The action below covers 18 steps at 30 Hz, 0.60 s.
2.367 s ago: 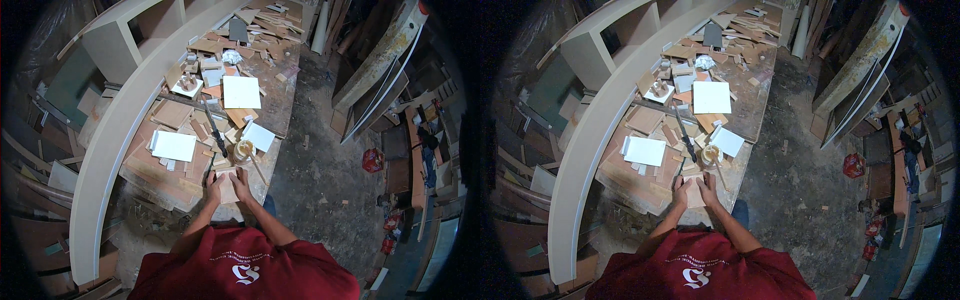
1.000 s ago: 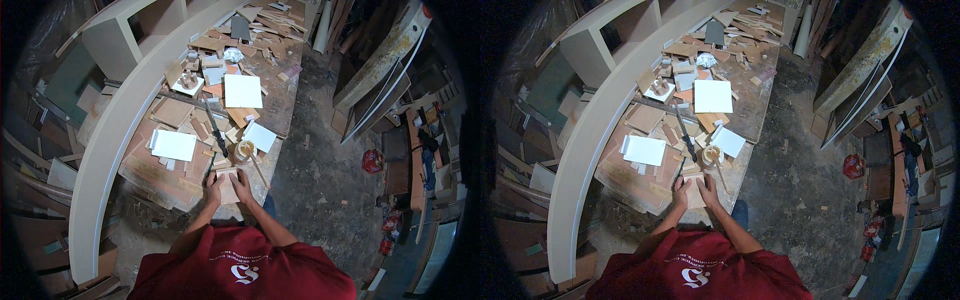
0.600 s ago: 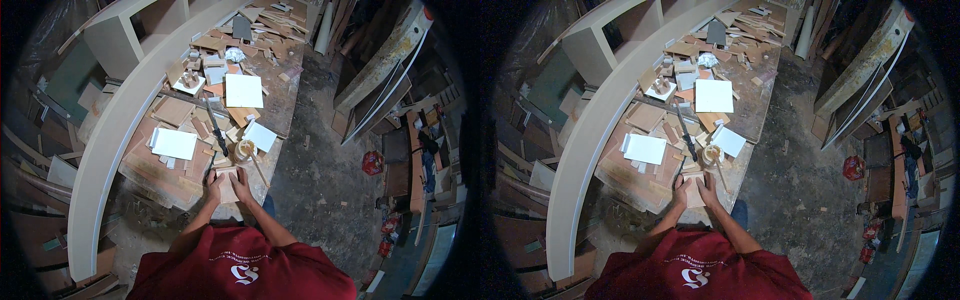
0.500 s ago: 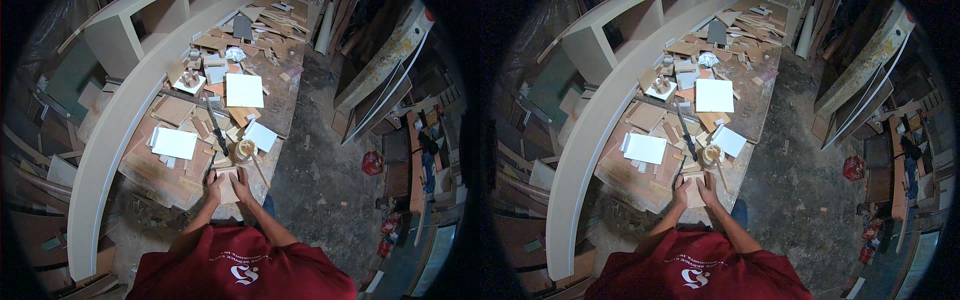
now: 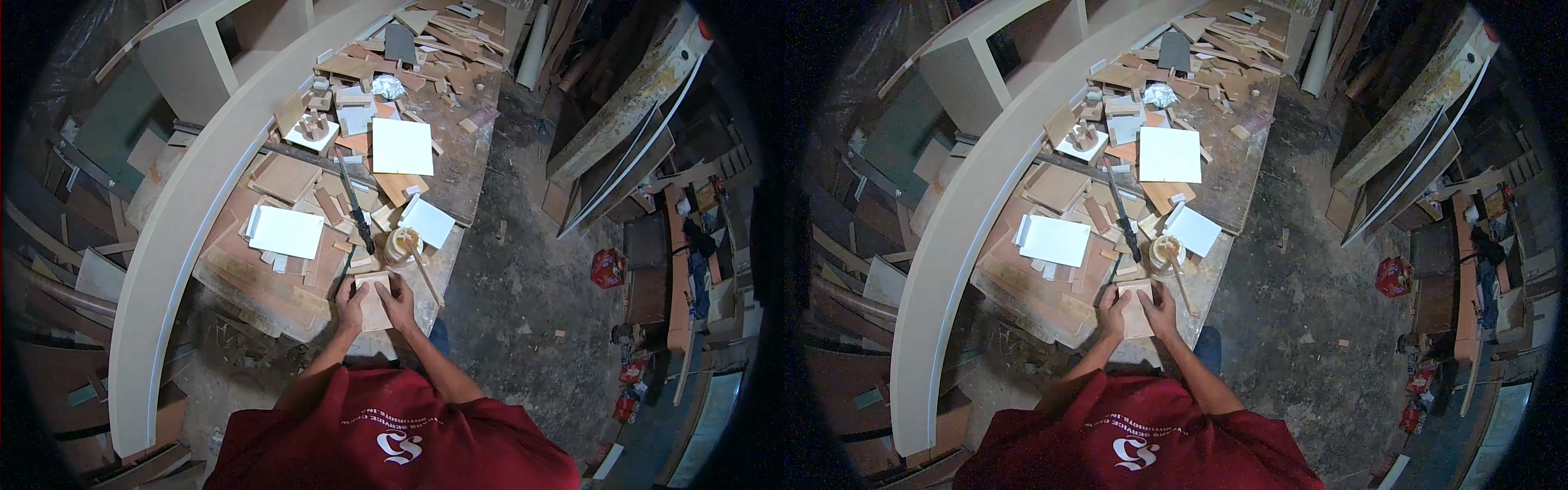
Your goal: The person applies glue to a small wooden block using a stick and presses it onto a larger wooden piece. They then pick up a white rectangular board and a sanding block, using the sanding block to smooth the surface of the white board.
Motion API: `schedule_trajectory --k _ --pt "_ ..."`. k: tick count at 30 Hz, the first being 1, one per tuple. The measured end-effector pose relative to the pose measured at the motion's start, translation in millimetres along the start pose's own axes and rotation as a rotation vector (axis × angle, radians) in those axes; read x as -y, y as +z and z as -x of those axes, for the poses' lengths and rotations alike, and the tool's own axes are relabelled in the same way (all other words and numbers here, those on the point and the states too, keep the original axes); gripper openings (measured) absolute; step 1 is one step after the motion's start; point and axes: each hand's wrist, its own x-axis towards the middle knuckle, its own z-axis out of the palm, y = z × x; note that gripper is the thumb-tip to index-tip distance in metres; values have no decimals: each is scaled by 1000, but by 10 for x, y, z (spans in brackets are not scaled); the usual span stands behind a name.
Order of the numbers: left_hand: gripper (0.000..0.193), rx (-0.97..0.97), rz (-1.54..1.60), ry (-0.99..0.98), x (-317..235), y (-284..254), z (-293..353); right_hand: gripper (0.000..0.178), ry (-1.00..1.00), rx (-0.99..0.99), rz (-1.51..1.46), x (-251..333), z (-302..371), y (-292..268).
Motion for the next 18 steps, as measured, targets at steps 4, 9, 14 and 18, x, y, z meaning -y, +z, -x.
schedule_trajectory --k 4,9,14,18 --pt "30 22 4 -25 -7 -11 -22 34 -12 -38 -9 -52 -21 -11" --pt "28 -4 55 -55 -61 23 11 36 -42 -59 -79 -59 2 10" --pt "21 2 36 -25 -45 25 24 39 8 -15 -60 -7 16 -11" --pt "22 21 -1 -58 -49 -7 16 39 31 13 -65 25 21 -27"
